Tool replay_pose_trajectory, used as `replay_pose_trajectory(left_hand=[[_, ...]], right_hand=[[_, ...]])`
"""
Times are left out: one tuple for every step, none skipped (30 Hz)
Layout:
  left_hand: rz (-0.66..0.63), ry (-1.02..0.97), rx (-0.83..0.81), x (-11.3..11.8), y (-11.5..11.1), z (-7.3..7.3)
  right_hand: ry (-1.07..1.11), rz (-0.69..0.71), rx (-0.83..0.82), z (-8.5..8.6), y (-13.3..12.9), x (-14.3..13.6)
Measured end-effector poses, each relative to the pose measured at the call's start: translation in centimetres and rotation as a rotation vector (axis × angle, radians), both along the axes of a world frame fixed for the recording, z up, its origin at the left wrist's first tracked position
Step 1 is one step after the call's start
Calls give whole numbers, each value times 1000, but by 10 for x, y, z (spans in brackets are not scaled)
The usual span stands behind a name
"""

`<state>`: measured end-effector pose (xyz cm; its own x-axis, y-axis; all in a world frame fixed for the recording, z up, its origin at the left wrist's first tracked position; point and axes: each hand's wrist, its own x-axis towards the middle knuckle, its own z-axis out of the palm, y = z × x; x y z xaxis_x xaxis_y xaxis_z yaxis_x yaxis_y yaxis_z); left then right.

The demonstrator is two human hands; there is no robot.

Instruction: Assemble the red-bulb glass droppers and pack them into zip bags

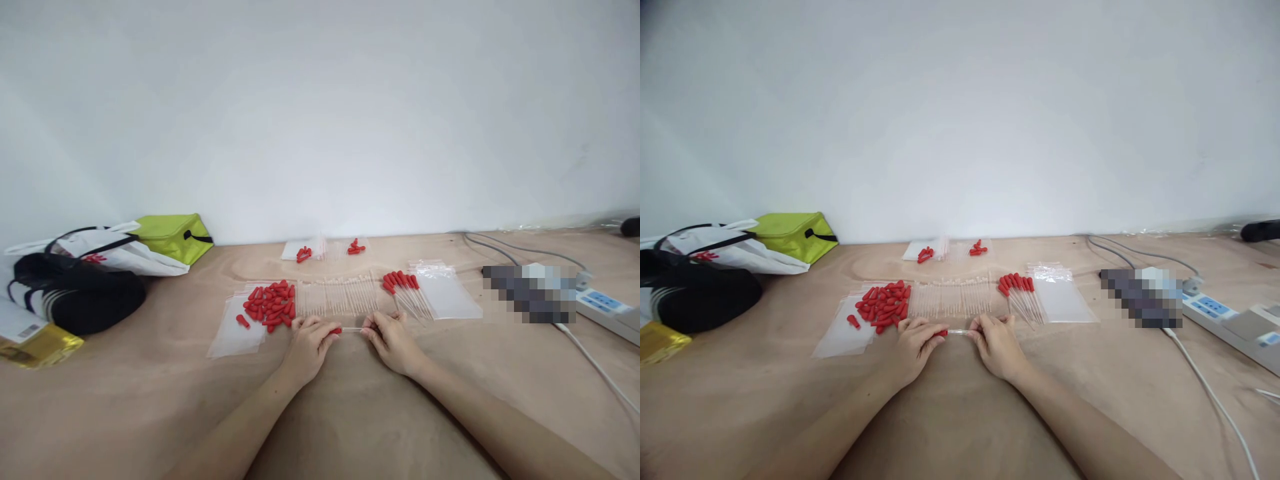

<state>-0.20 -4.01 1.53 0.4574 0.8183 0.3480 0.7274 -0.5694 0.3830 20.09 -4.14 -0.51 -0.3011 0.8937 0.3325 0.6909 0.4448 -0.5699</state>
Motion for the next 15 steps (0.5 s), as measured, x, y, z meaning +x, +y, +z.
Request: replay_pose_trajectory(left_hand=[[-4, 4, 8, 0, 0, 0], [-7, 5, 13, 1, -1, 1], [-6, 3, 16, 1, -1, 1], [-6, -1, 15, 1, -2, 2], [-7, -6, 13, 1, -2, 3], [-10, -12, 11, 1, -2, 4], [-13, -19, 10, 1, -3, 5], [-18, -26, 11, 1, -3, 6], [-27, -31, 13, 1, -4, 7], [-39, -34, 15, 1, -4, 8], [-51, -34, 16, 1, -4, 9], [-65, -30, 13, 1, -4, 10], [-78, -26, 10, 1, -5, 10], [-88, -20, 6, 0, -5, 11], [-96, -16, 5, 0, -5, 11]], right_hand=[[-1, 0, -4, 0, 0, 0], [-1, 3, -8, 1, 0, 0], [1, 11, -14, 1, 0, -1], [6, 23, -20, 2, 0, -1], [10, 39, -25, 2, 0, -1], [14, 56, -30, 3, -1, -1], [16, 74, -32, 3, -1, -1], [17, 94, -32, 4, -1, -1], [16, 113, -30, 4, -1, -1], [15, 130, -26, 5, -1, -1], [13, 146, -21, 5, -1, 0], [10, 157, -14, 6, 0, 0], [5, 167, -6, 7, 0, 1], [-2, 172, 2, 7, 0, 1], [-12, 175, 11, 8, 0, 2]])
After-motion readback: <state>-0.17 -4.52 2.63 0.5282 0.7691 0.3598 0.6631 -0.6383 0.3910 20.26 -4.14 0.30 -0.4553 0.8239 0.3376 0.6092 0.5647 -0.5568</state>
